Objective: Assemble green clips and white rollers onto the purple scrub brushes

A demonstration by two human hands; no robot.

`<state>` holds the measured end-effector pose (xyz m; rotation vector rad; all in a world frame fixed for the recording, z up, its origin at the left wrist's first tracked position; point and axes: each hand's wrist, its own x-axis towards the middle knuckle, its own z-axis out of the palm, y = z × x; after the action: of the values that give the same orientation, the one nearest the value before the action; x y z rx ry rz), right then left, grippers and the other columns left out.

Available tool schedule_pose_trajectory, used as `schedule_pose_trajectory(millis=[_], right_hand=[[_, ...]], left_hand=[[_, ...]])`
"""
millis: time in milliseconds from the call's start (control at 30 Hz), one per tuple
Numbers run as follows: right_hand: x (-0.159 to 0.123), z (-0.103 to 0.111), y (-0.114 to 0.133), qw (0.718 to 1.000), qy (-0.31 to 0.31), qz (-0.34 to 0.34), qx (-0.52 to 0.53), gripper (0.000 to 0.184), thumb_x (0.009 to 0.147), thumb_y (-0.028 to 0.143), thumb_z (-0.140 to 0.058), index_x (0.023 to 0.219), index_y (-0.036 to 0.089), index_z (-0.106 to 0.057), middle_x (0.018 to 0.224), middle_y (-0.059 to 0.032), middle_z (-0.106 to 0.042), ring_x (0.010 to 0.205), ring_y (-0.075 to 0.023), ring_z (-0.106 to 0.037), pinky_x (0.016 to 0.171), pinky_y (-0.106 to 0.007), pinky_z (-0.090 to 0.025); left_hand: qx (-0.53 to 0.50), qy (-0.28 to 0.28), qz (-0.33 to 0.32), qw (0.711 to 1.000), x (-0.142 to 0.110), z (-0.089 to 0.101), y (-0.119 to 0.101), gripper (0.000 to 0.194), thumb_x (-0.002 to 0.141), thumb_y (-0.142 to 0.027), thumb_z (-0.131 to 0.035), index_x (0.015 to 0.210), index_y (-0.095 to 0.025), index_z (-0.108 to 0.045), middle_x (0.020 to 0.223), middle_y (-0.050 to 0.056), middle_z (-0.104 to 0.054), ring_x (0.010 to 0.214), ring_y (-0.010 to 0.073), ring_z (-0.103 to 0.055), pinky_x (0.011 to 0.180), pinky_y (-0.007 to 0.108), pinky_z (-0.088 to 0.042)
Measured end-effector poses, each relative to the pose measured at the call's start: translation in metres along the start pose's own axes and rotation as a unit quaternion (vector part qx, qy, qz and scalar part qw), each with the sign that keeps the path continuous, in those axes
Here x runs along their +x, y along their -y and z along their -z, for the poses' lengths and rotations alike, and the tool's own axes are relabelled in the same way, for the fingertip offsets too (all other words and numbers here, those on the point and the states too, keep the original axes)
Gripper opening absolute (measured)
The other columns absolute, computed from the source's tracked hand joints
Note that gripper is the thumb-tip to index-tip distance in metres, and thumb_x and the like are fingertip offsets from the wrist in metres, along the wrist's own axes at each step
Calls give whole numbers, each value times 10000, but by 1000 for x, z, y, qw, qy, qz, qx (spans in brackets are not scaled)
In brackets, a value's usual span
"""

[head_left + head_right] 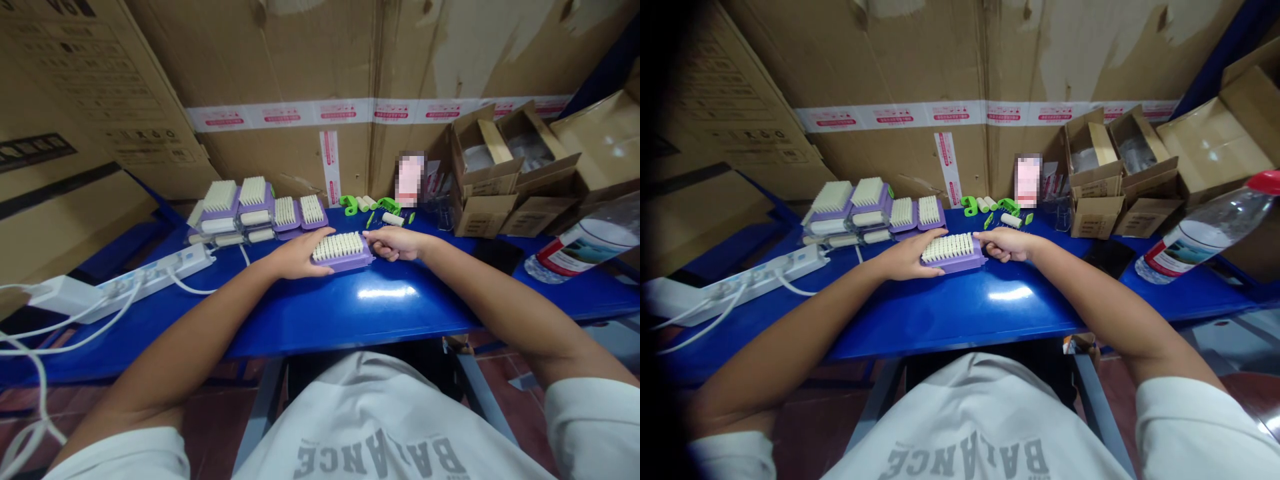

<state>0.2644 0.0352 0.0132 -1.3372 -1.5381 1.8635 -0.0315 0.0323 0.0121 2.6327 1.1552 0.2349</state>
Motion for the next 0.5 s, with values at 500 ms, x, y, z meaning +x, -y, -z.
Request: schedule_pose_trajectory(millis=[500], right_hand=[[-16, 15, 15, 851, -306, 132, -407, 327, 1019, 386, -619, 813, 165, -746, 672, -44, -626, 637, -173, -573, 583, -265, -428]], left_hand=[[9, 4, -3, 1000, 0, 1, 2, 1082, 805, -665, -739, 1669, -169, -316, 1725, 179, -416, 1555, 383, -469, 1288, 466, -375]])
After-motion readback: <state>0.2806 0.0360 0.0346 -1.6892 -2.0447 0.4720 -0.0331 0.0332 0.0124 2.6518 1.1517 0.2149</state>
